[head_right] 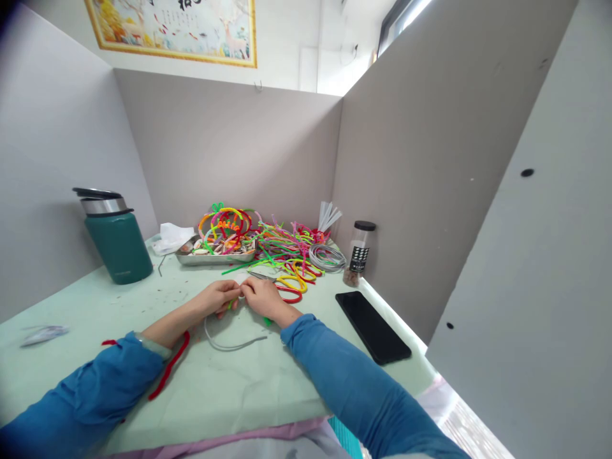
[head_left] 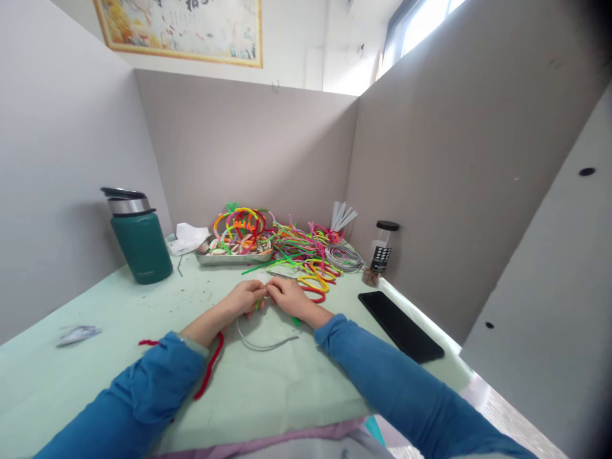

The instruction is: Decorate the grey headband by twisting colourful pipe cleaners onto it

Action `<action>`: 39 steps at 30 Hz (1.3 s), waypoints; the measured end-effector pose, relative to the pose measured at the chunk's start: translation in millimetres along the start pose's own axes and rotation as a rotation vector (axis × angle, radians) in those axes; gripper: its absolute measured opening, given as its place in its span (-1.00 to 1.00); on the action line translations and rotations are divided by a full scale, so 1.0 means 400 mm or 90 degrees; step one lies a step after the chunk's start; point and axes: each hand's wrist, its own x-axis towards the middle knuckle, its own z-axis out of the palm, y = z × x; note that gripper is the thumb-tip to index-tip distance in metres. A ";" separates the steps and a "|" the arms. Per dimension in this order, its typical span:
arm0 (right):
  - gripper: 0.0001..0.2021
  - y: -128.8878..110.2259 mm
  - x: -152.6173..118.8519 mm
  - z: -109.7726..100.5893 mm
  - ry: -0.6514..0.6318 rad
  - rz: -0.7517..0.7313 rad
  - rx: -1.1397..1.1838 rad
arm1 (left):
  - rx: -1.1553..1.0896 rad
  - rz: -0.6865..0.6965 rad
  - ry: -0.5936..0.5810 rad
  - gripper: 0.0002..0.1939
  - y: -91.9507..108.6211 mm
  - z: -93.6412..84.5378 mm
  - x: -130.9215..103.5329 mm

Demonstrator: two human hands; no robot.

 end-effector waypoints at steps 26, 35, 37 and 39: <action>-0.88 0.005 -0.005 0.003 0.036 -0.013 0.003 | -0.076 -0.001 0.003 -0.70 0.005 0.003 -0.002; -0.88 0.001 -0.007 0.000 0.035 -0.012 -0.008 | -0.066 -0.005 -0.012 -0.68 0.009 0.001 -0.005; -0.88 -0.001 -0.007 -0.001 0.033 -0.006 -0.006 | -0.063 -0.005 -0.012 -0.68 0.006 0.000 -0.004; -0.88 -0.003 -0.006 -0.001 0.030 0.000 -0.004 | -0.060 0.000 -0.014 -0.68 0.003 0.000 -0.002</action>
